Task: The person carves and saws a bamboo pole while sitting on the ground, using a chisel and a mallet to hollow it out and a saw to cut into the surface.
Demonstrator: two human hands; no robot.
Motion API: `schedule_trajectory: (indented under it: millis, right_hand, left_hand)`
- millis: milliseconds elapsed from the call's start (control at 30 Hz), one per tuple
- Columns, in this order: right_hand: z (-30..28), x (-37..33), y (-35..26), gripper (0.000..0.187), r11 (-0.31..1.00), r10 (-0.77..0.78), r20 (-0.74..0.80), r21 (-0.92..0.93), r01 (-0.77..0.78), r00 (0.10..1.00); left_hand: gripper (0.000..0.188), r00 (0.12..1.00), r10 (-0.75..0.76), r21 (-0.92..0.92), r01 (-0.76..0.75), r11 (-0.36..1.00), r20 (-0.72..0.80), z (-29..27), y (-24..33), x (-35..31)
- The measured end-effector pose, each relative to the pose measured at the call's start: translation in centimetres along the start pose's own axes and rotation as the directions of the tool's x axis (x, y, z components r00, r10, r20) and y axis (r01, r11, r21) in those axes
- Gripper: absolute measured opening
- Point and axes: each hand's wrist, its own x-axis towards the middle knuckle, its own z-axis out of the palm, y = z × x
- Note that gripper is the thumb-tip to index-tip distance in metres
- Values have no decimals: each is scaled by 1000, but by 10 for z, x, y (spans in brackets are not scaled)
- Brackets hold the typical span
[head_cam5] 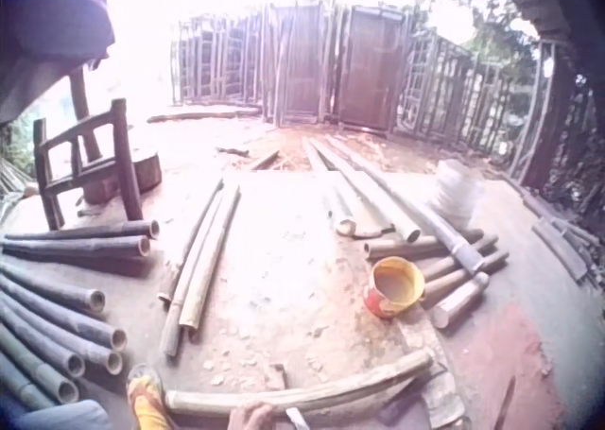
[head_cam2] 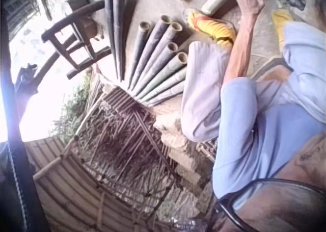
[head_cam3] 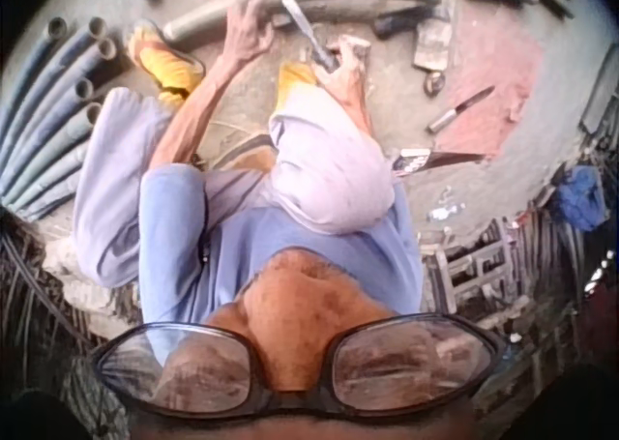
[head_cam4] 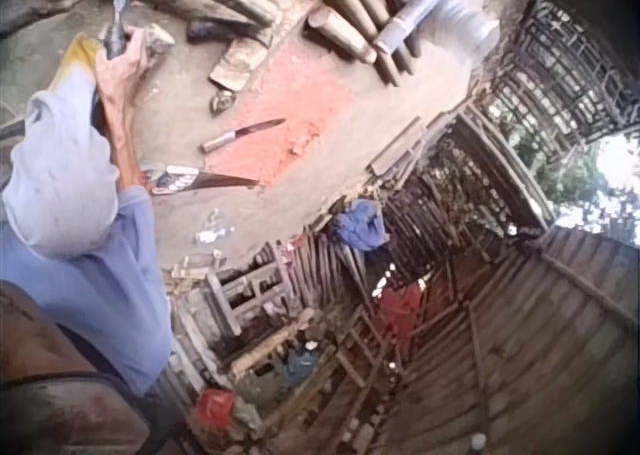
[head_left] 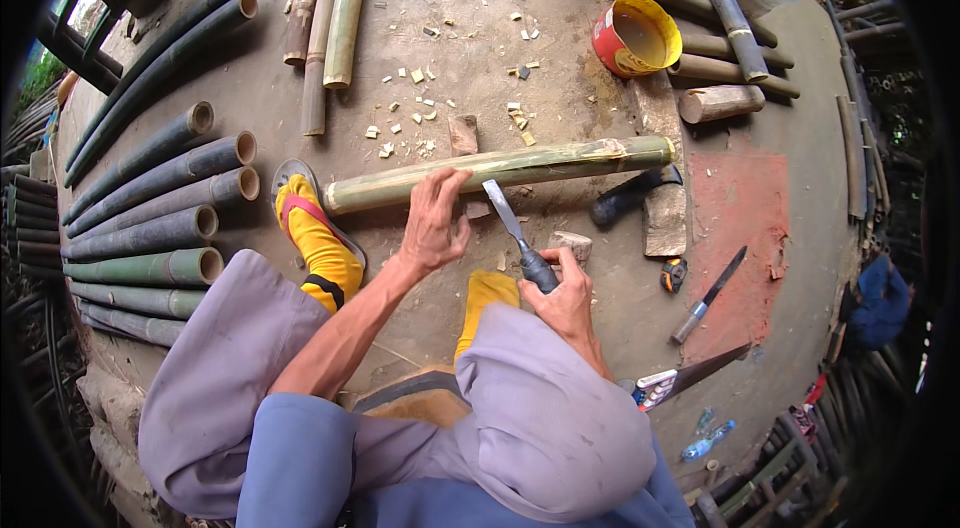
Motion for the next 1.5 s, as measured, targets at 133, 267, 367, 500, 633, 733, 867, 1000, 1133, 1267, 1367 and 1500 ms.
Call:
schedule_trajectory:
  millis: [133, 267, 367, 500, 633, 733, 867, 1000, 1133, 1267, 1367, 1500]
  right_hand:
    - [9, 9, -7, 37, 996, -87, 34, -24, 87, 996]
    - [8, 14, -11, 34, 991, -123, 19, -58, 124, 992]
    - [4, 18, -16, 34, 989, -115, 13, -87, 116, 993]
    - [-12, 33, -31, 34, 965, -172, 63, -190, 181, 983]
    - [-34, 57, -64, 37, 978, 151, 230, 105, -179, 961]
    - [-55, 49, -61, 51, 756, 142, -149, 655, -10, 979]
    - [-30, -17, 44, 72, 942, 326, -359, 47, -332, 875]
    - [21, -75, 102, 100, 936, 301, -220, -117, -331, 928]
    - [20, -79, 116, 109, 973, 208, -239, 154, -174, 948]
    - [-106, -59, -15, 109, 999, 36, -286, 20, -32, 957]
    - [-185, -44, -81, 101, 930, -339, -598, -95, 355, 726]
    - [-160, 5, -131, 102, 884, -330, -811, -87, 460, 483]
  left_hand:
    - [61, 999, 47, -79, -47, 996, -5, 12, 28, -38]
    - [60, 993, 120, -110, -116, 987, 24, 19, 39, -39]
    - [60, 983, 178, -78, -174, 982, 42, 21, 45, -27]
    - [56, 949, 300, -112, -289, 951, 97, 32, 48, -5]
    - [32, 939, 331, -205, -307, 929, 92, 52, 40, 35]
    - [26, 983, 183, -163, -186, 969, -31, 62, 43, 57]
    - [25, 997, 50, -280, -62, 958, -50, 59, 47, 71]
    - [24, 999, -15, -277, 1, 961, -51, 61, 46, 79]
    - [20, 994, -31, -287, -1, 958, -107, 68, 47, 89]
    - [18, 985, -129, -208, 104, 973, -111, 63, 35, 87]
    - [18, 981, -152, -222, 123, 967, -120, 56, 35, 86]
    - [21, 987, -122, -261, 92, 961, -102, 70, 47, 98]
